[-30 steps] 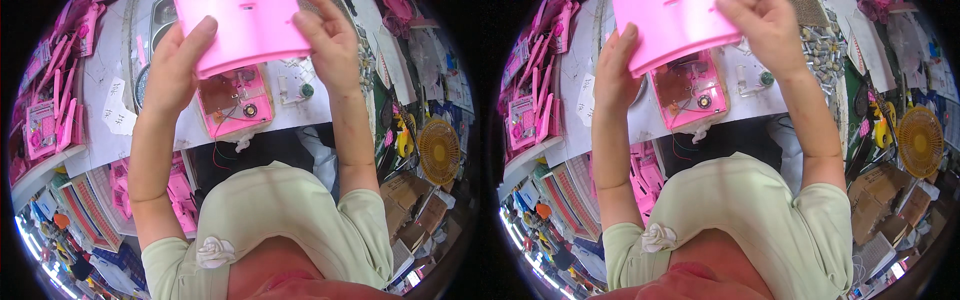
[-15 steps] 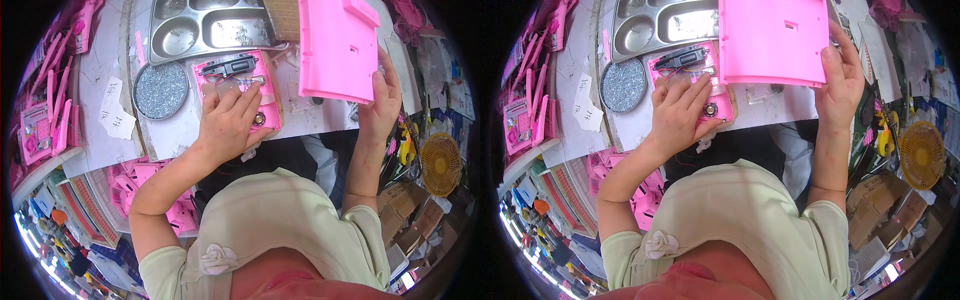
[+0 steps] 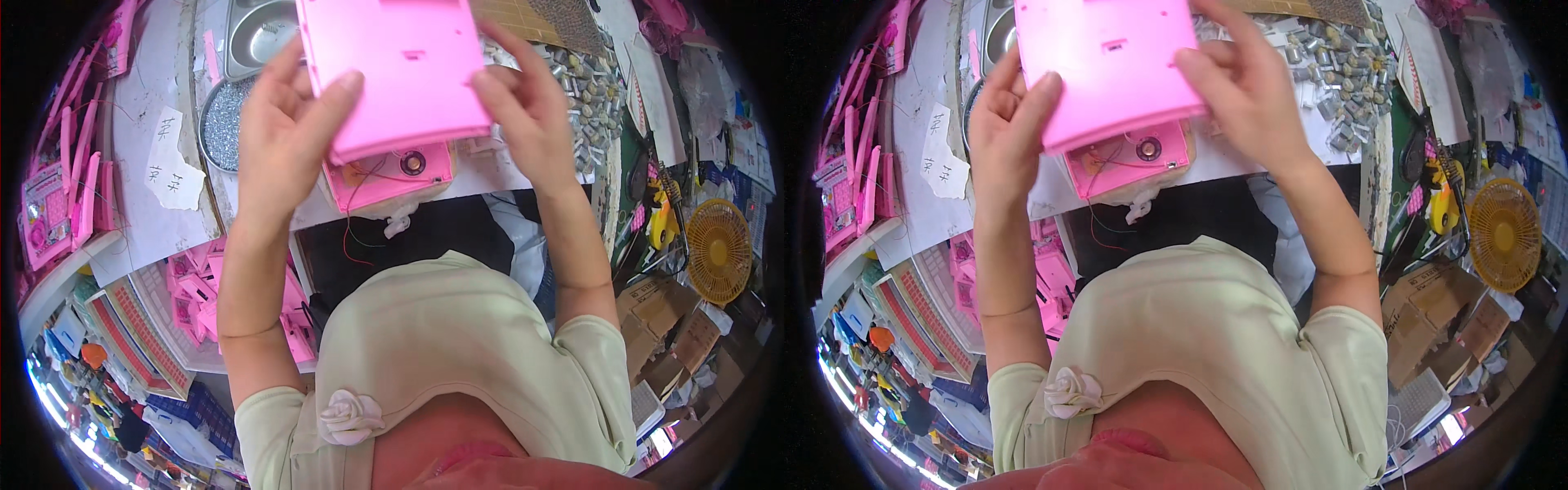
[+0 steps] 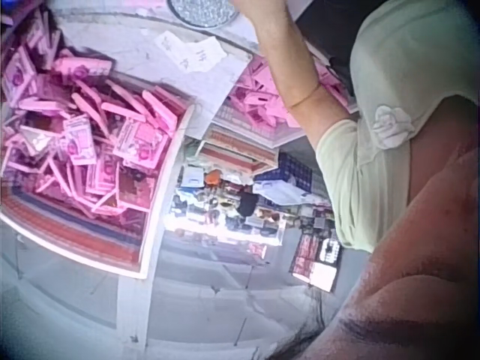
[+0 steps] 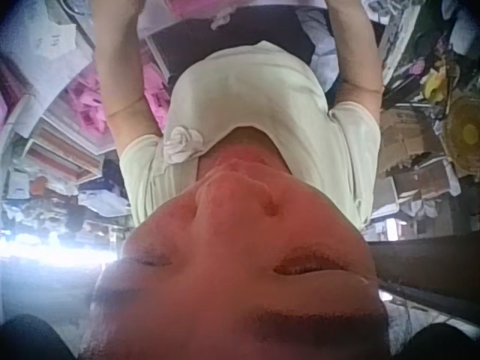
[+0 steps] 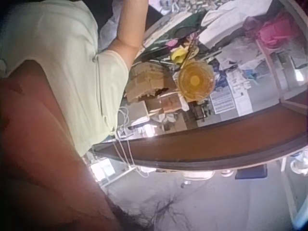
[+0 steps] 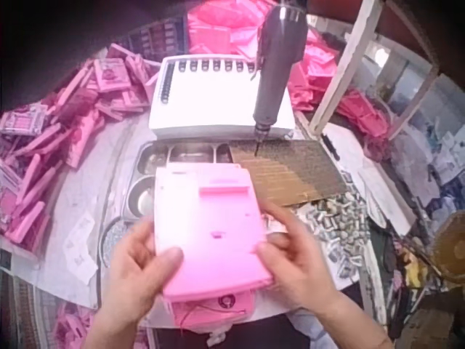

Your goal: Assembling electronic components and soldering wires inside a pink plastic toy casing.

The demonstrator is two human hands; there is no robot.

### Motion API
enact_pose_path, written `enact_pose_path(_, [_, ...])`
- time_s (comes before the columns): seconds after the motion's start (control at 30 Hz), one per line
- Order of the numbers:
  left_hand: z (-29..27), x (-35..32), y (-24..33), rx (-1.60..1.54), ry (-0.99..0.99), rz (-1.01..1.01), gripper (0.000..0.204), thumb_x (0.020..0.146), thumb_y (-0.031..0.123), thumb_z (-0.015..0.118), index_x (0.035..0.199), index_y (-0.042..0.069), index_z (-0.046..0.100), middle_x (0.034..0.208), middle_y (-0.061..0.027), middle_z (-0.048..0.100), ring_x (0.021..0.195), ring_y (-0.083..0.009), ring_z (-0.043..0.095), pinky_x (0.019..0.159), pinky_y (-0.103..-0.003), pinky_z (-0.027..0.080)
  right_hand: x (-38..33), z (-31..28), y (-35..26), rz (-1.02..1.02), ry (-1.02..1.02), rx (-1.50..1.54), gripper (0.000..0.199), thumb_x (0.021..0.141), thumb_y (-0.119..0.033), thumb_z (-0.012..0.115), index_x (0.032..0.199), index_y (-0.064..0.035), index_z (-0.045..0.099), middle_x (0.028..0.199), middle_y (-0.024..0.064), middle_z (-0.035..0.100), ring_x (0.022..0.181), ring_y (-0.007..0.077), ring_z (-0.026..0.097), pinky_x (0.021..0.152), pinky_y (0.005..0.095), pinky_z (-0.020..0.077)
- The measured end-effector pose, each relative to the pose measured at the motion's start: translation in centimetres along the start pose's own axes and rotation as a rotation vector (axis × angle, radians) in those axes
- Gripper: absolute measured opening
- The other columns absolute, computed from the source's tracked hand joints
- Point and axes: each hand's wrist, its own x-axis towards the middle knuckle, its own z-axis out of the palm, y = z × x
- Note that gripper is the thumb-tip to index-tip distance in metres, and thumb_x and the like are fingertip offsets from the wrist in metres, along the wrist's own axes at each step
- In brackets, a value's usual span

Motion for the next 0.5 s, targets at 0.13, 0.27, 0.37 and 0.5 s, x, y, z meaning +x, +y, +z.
enact_pose_path(0.13, [-2.3, -0.3, -2.0, 0.663, 0.025, 0.216, 0.068, 0.094, 0.017, 0.069, 0.149, -0.007, 0.038, 0.087, -0.0132, 0.073, 0.067, -0.0164, 0.069, 0.057, -0.031, 0.054, -1.3, 0.6, 0.0, 0.012, -0.082, -0.34, 0.057, 0.095, -0.019, 0.067, 0.146, -0.005, 0.046, 0.068, 0.0081, 0.065, 0.061, 0.0185, 0.064, 0.059, 0.0302, 0.0484])
enact_pose_path(0.27, [-2.1, -2.2, -3.2, 0.978, -0.053, 0.27, 0.077, 0.088, 0.028, 0.073, 0.148, -0.006, 0.039, 0.075, -0.0172, 0.069, 0.06, -0.0279, 0.068, 0.057, -0.035, 0.053, -4.2, 0.4, 2.4, -0.117, -0.108, -0.506, 0.061, 0.095, -0.021, 0.067, 0.148, -0.0055, 0.041, 0.061, 0.0109, 0.059, 0.055, 0.03, 0.062, 0.053, 0.0378, 0.0474])
enact_pose_path(0.37, [-2.4, -3.3, -4.8, 0.991, -0.026, 0.29, 0.076, 0.089, 0.027, 0.072, 0.15, -0.005, 0.038, 0.075, -0.0163, 0.069, 0.06, -0.0276, 0.068, 0.056, -0.036, 0.052, -4.7, 1.1, 4.1, -0.12, -0.137, -0.57, 0.059, 0.096, -0.022, 0.067, 0.147, -0.0053, 0.042, 0.062, 0.0112, 0.059, 0.056, 0.0311, 0.063, 0.054, 0.0394, 0.0477])
enact_pose_path(0.5, [-2.9, -3.6, -5.3, 1.006, -0.01, 0.236, 0.077, 0.09, 0.027, 0.071, 0.15, -0.005, 0.036, 0.076, -0.0162, 0.07, 0.059, -0.0273, 0.067, 0.055, -0.036, 0.051, -3.8, 1.2, 4.4, -0.096, -0.174, -0.549, 0.053, 0.095, -0.025, 0.067, 0.143, -0.0122, 0.049, 0.066, 0.0118, 0.062, 0.06, 0.033, 0.065, 0.056, 0.0407, 0.0492])
